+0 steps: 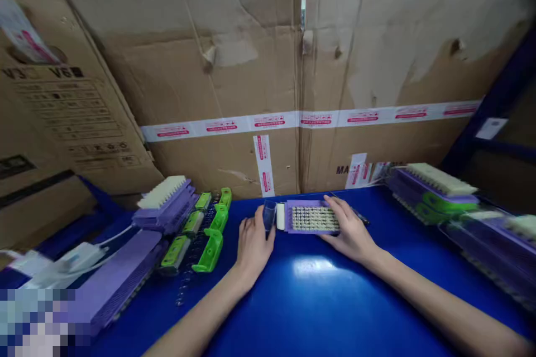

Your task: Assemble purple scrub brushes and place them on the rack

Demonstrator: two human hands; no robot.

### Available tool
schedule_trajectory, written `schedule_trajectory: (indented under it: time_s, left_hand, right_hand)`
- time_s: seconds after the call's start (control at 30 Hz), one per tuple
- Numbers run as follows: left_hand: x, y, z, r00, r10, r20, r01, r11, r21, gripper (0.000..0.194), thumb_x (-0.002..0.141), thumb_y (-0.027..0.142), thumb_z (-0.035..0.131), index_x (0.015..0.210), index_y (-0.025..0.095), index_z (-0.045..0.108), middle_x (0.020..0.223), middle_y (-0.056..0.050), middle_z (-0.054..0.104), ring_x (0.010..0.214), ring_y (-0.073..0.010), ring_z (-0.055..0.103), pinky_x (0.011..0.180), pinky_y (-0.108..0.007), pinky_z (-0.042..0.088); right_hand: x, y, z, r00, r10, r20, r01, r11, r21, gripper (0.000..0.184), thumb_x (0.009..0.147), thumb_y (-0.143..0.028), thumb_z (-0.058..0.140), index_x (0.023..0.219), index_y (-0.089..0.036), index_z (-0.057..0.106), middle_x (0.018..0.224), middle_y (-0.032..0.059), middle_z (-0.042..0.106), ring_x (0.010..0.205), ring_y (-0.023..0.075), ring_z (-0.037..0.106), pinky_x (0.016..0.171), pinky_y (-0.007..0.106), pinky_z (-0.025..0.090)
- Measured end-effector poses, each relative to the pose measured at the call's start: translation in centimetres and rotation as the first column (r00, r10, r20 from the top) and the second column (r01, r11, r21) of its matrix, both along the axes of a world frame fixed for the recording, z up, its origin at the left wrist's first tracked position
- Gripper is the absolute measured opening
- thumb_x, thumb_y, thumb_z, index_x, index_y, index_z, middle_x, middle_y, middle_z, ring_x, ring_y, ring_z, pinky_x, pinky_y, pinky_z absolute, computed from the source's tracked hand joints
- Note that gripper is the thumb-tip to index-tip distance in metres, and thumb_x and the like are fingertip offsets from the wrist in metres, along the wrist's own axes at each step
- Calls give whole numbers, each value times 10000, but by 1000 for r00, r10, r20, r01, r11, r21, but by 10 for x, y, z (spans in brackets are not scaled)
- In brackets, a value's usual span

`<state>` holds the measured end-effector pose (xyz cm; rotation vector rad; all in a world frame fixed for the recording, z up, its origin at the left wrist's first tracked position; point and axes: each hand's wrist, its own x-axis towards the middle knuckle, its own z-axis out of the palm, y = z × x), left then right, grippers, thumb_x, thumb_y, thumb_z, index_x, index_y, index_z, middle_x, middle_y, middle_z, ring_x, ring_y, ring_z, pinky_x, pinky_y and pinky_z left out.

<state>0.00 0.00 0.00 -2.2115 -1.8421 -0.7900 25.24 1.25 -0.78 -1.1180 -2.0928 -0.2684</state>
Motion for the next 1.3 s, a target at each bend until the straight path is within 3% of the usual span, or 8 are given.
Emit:
schedule_trajectory:
  time_s: [0.17,0.33,0.57,0.83,1.07,1.3]
  left_hand:
    - [1,-1,-2,999,-37,32,38,999,-35,429,840,153,516,1262,100,464,1126,-148,657,936,-254,652,832,-397,509]
    - [-2,-1,-6,992,-123,-17,124,986,108,412,811,61,503,1209,160,533,1260,-125,585,1064,-255,605,906,-427,478]
    - [-3,-2,-7,981,-184,-65,194,955,226,380,819,118,564,1195,175,556,1188,-122,614,1024,-253,607,854,-409,502]
    - [-4,-2,-9,981,-181,-68,193,939,285,367,760,129,657,1122,171,615,1142,-112,626,959,-251,616,826,-402,532]
    - [-4,-1,-11,987,-152,49,138,968,210,395,752,118,666,1133,215,627,1183,-95,632,1012,-252,634,855,-406,550]
    - [-6,1,-11,970,-205,127,186,971,148,418,760,105,651,1157,231,626,1227,-109,610,1041,-248,636,888,-399,547]
  right_hand:
    - [-1,-2,2,1000,-9,-1,9,1000,-18,821,770,-316,628,1443,-210,172,1274,167,471,1188,327,490,962,503,462]
    - [-3,-3,2,1000,-15,-11,15,999,-41,838,771,-358,632,1451,-222,162,1271,159,488,1193,328,498,969,503,458]
    - [-2,-3,5,998,-44,-42,41,997,-71,864,756,-420,640,1450,-203,175,1246,167,521,1153,333,533,925,503,481]
    - [-1,-4,7,997,-53,-60,44,989,-143,927,703,-482,683,1443,-200,203,1204,174,574,1055,344,598,844,506,513]
    - [0,-3,8,997,-49,-53,40,986,-159,951,680,-481,702,1443,-210,203,1210,167,585,1051,343,606,842,503,514]
    - [1,-3,6,998,-67,-23,63,987,-145,948,679,-495,698,1440,-206,212,1211,173,593,1030,349,617,836,514,510]
